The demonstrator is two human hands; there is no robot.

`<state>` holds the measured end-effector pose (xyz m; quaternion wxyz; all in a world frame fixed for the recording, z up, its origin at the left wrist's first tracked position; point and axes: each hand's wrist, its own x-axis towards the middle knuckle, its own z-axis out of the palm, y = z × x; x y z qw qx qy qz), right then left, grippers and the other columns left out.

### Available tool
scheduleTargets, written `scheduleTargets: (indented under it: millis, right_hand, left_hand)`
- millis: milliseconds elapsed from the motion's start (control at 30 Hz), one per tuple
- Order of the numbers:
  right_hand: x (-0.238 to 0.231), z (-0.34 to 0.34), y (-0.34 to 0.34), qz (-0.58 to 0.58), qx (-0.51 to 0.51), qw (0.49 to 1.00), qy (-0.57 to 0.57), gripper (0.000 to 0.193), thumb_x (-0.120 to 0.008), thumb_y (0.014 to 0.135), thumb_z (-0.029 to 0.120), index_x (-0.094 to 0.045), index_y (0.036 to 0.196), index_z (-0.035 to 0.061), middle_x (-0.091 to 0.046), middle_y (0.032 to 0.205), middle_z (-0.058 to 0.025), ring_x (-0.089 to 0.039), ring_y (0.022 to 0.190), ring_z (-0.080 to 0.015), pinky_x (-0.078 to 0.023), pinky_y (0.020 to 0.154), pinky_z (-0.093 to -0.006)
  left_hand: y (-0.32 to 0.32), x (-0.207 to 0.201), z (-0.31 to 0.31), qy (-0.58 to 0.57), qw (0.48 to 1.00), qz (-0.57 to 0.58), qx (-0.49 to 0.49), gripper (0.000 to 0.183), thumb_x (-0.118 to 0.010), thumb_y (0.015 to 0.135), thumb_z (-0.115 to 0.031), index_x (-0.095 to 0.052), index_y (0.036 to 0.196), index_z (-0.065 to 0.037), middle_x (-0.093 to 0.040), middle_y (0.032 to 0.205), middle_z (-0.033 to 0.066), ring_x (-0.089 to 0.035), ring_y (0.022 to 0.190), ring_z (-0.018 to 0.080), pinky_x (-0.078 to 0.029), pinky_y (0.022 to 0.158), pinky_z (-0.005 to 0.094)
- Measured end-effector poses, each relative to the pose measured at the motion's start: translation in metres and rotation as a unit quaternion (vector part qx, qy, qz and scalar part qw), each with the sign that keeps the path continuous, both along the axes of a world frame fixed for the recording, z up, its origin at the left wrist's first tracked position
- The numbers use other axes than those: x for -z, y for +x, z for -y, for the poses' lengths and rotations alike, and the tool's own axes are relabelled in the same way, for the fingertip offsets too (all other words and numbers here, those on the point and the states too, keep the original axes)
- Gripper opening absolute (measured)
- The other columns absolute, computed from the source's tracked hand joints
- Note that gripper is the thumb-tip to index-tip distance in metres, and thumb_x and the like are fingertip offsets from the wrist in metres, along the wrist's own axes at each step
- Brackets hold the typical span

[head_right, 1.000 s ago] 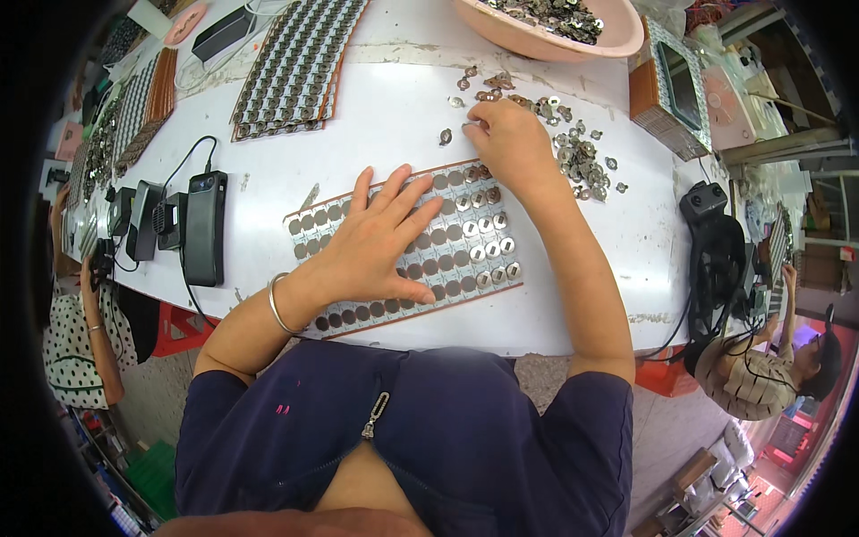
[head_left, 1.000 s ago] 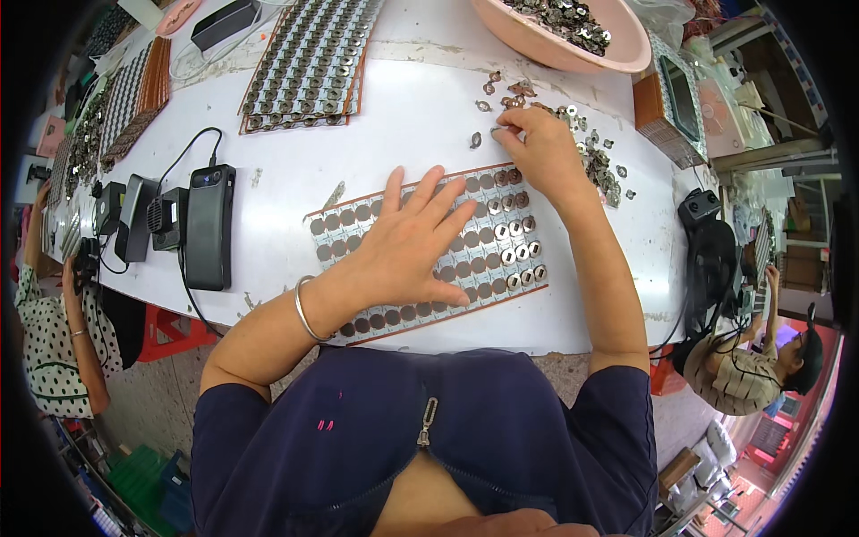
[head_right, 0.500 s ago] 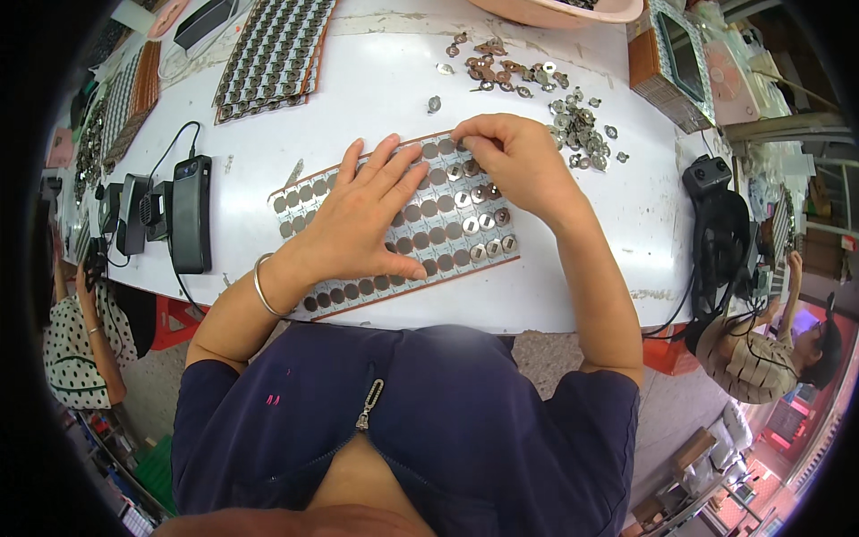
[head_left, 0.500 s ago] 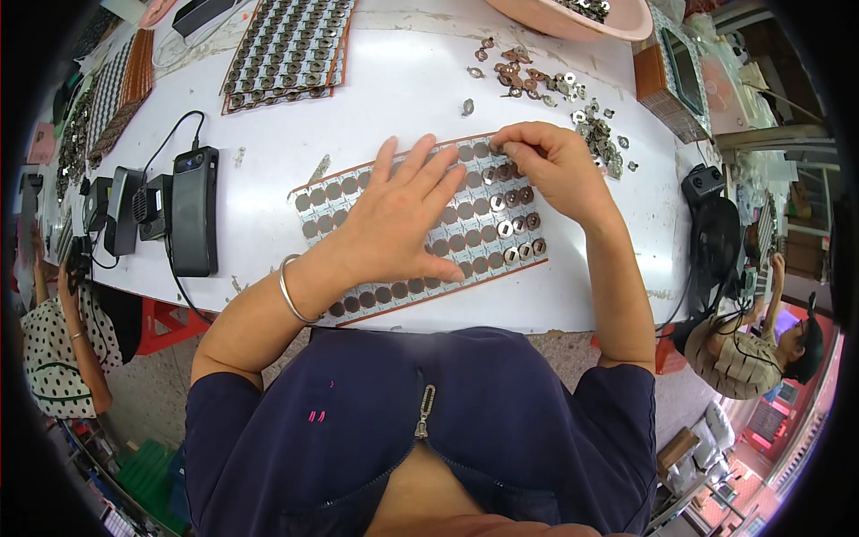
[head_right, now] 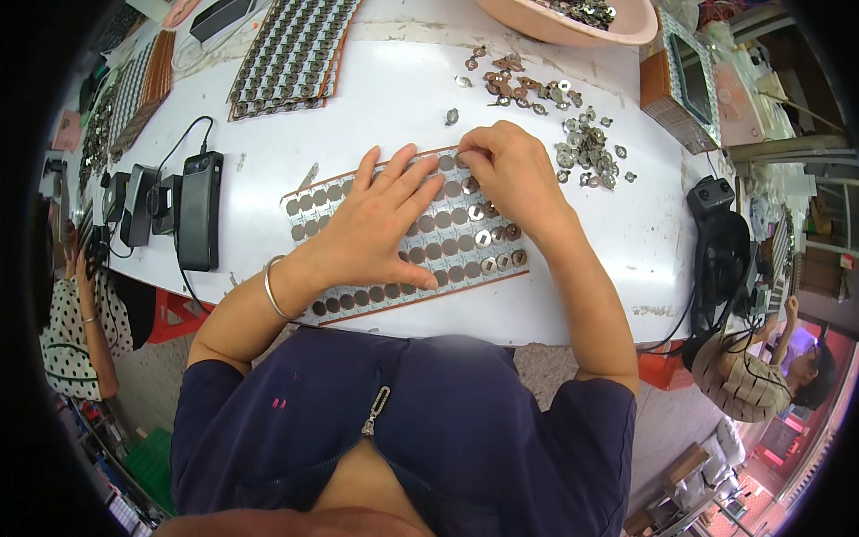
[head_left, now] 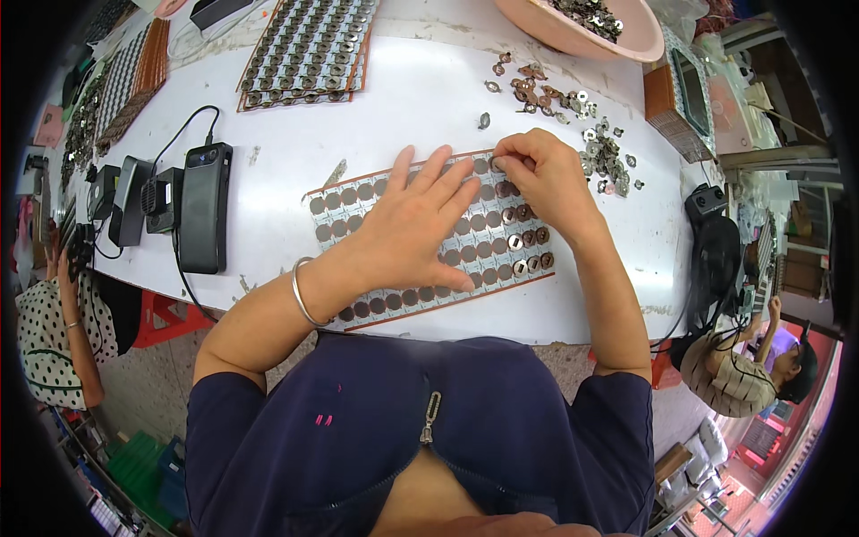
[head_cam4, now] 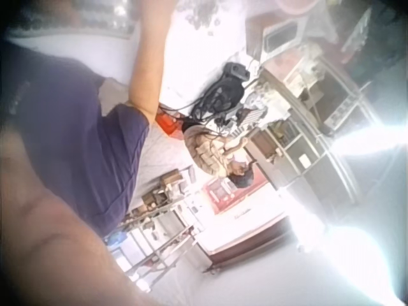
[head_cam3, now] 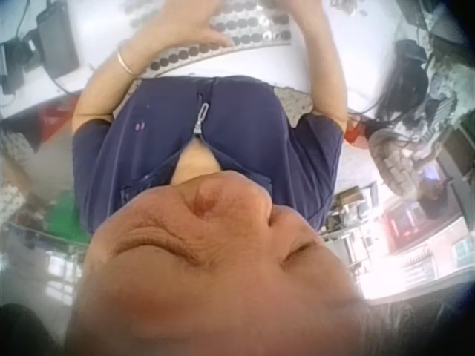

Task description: The person inserts small metal contacts or components into a flexible circuit board by hand, securing them in place.

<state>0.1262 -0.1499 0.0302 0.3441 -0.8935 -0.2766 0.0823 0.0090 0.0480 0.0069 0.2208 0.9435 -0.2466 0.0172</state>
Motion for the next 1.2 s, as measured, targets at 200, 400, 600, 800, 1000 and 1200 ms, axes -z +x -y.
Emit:
scheduleTargets:
  millis: [200,400,600,800,1000,1200]
  right_hand:
    - [0.010,0.003,-0.007,-0.007,0.059,0.998,0.034,0.017,-0.076,0.084,0.017,-0.076,0.095,0.0038,-0.066,0.088,-0.0103,-0.065,0.075,-0.0266,-0.052,0.071,-0.0368]
    - [0.012,0.006,-0.010,0.066,0.014,0.997,0.027,0.016,-0.077,0.083,0.015,-0.077,0.096,0.0055,-0.067,0.090,-0.0074,-0.065,0.083,-0.0246,-0.052,0.072,-0.0356]
    - [0.017,-0.005,-0.026,0.231,0.015,0.973,-0.025,0.018,-0.077,0.081,0.011,-0.074,0.097,0.0044,-0.067,0.091,-0.0061,-0.065,0.085,-0.0245,-0.054,0.073,-0.0362]
    - [0.025,0.002,-0.020,0.190,0.002,0.980,0.053,0.016,-0.076,0.080,0.008,-0.073,0.095,0.0044,-0.068,0.089,-0.0069,-0.065,0.082,-0.0264,-0.054,0.071,-0.0363]
    - [0.022,-0.001,-0.021,0.149,0.009,0.988,0.040,0.014,-0.076,0.079,0.008,-0.072,0.092,0.0043,-0.065,0.082,-0.0092,-0.065,0.074,-0.0279,-0.052,0.066,-0.0380]
    - [0.015,0.006,-0.008,0.133,-0.014,0.990,0.039,0.015,-0.075,0.080,0.010,-0.072,0.093,0.0027,-0.064,0.079,-0.0105,-0.064,0.071,-0.0298,-0.052,0.067,-0.0399]
  left_hand:
    - [0.001,0.001,0.000,0.004,1.000,0.001,0.001,0.117,-0.073,0.063,-0.076,-0.047,0.141,0.006,-0.038,0.153,0.0258,-0.027,0.147,0.0456,-0.013,0.118,0.0652]
    - [0.001,0.001,0.000,0.001,1.000,-0.002,-0.001,0.117,-0.074,0.062,-0.076,-0.047,0.141,0.006,-0.037,0.154,0.0258,-0.027,0.147,0.0456,-0.014,0.118,0.0652]
    - [0.002,0.003,0.001,-0.002,1.000,-0.005,-0.005,0.117,-0.075,0.061,-0.075,-0.047,0.141,0.006,-0.037,0.154,0.0252,-0.027,0.147,0.0454,-0.014,0.118,0.0659]
    - [0.000,-0.001,0.003,0.001,1.000,-0.008,-0.006,0.116,-0.077,0.060,-0.072,-0.047,0.141,0.005,-0.037,0.154,0.0245,-0.027,0.146,0.0450,-0.015,0.117,0.0661]
    - [0.002,0.000,0.000,0.008,1.000,-0.006,-0.001,0.115,-0.079,0.060,-0.069,-0.046,0.142,0.005,-0.038,0.153,0.0243,-0.028,0.146,0.0447,-0.015,0.117,0.0669]
    - [0.000,-0.001,0.001,0.005,1.000,-0.002,0.007,0.116,-0.080,0.061,-0.069,-0.046,0.142,0.006,-0.038,0.153,0.0251,-0.027,0.147,0.0453,-0.014,0.117,0.0669]
